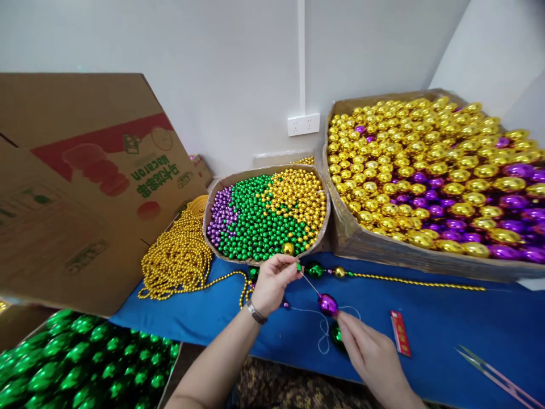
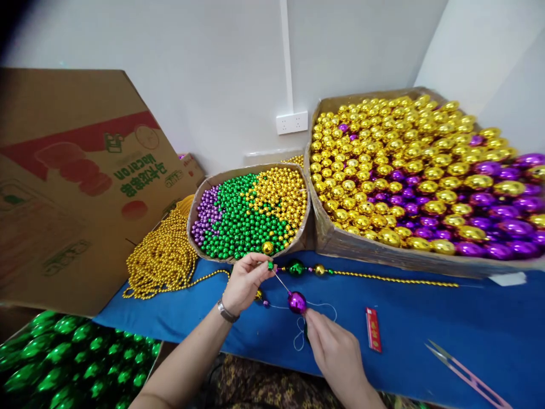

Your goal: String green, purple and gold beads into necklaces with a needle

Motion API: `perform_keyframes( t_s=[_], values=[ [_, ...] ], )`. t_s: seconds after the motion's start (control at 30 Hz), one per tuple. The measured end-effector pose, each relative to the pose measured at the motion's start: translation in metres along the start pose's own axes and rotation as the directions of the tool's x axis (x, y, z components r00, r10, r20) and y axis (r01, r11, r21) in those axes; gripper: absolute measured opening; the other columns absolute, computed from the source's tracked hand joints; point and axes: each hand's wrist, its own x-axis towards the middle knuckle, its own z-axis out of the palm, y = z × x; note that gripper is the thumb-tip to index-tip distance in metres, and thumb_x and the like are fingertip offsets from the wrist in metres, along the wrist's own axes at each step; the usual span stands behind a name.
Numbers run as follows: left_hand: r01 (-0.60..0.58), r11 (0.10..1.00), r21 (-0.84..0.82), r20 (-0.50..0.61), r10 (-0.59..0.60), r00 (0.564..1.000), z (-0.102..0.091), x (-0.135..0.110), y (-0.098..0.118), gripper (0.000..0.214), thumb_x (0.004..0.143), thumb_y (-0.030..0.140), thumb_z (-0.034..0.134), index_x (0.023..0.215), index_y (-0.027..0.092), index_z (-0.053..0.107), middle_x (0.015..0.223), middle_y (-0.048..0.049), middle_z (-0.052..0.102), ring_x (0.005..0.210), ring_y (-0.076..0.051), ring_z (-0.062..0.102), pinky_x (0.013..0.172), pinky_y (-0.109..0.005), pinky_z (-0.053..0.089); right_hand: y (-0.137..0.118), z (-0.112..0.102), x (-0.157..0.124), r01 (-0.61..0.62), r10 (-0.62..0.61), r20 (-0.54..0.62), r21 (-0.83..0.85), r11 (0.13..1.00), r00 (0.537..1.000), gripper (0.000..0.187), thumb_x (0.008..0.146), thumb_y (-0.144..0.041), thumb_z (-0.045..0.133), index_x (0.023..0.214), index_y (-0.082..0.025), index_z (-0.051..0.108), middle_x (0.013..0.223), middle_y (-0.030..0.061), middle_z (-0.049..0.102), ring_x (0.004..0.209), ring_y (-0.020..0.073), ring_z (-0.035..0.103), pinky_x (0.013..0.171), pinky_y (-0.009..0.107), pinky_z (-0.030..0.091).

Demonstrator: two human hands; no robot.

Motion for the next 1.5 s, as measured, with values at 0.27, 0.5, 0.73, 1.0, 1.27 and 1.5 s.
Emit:
perform_keyframes(
  t_s=[0.27,0.5,0.73,1.0,1.27,1.5],
  values=[
    [-0.315,0.162,0.935,0.247,0.341,0.907,-0.023,0.054,0.011,0.031,0.083,0.031,0.057,0.112,0.019,0.060,0.107,-0.0117,0.061,0.102,-0.025,0.055,0.090,-0.043,0.044,0.004,0.005,-0.002,-0.016,0.014,-0.034,-0.041,0.999,0.999,0.029,0.094,-0.024,0.037,0.099,-0.016,0.064,0.086,0.0080,0.073,0.073,0.0176,0.070,0.064,0.024,0.055],
    [-0.233,0.557,0.797,0.151,0.191,0.970,-0.023,0.064,0.007,0.029,0.078,0.034,0.062,0.102,0.018,0.061,0.101,-0.0079,0.060,0.086,-0.020,0.060,0.077,-0.034,0.050,0.008,0.006,-0.004,-0.060,0.059,-0.023,-0.028,0.998,0.998,0.032,0.094,-0.026,0.037,0.096,-0.017,0.068,0.085,0.0072,0.073,0.072,0.0179,0.071,0.065,0.023,0.056],
    [0.105,0.994,-0.039,0.073,-0.102,0.992,-0.005,0.024,0.007,0.031,0.074,0.034,0.069,0.097,0.015,0.061,0.089,-0.0046,0.062,0.074,-0.014,0.062,0.069,-0.028,0.052,0.003,0.001,0.001,-0.061,0.061,0.002,-0.024,0.998,0.998,0.032,0.094,-0.025,0.036,0.097,-0.017,0.067,0.085,0.0073,0.073,0.072,0.0181,0.071,0.064,0.025,0.056],
    [0.020,0.998,0.062,0.085,-0.025,0.996,-0.004,0.015,0.007,0.032,0.072,0.028,0.072,0.100,0.015,0.065,0.093,-0.0070,0.065,0.080,-0.014,0.059,0.072,-0.028,0.052,0.004,-0.001,0.000,-0.044,0.044,-0.016,-0.005,0.999,0.999,0.027,0.091,-0.022,0.041,0.098,-0.019,0.067,0.087,0.0060,0.073,0.072,0.0181,0.071,0.061,0.024,0.055],
    [-0.116,0.969,0.219,0.119,0.091,0.989,0.005,0.003,0.001,0.029,0.072,0.028,0.072,0.098,0.017,0.069,0.094,-0.0061,0.067,0.082,-0.015,0.059,0.076,-0.025,0.047,-0.001,0.000,0.005,-0.138,0.139,0.027,-0.006,0.990,0.990,0.027,0.095,-0.029,0.036,0.096,-0.020,0.061,0.079,0.0046,0.072,0.064,0.0168,0.069,0.057,0.024,0.052],
    [-0.082,0.985,0.154,0.069,0.073,0.995,0.004,0.003,-0.005,0.039,0.070,0.027,0.073,0.108,0.018,0.063,0.103,-0.0076,0.065,0.087,-0.016,0.059,0.077,-0.027,0.048,0.002,-0.001,0.005,-0.156,0.149,0.103,0.065,0.986,0.983,0.030,0.095,-0.029,0.032,0.109,-0.020,0.058,0.084,0.0065,0.063,0.070,0.0157,0.065,0.061,0.023,0.052]
  ],
)
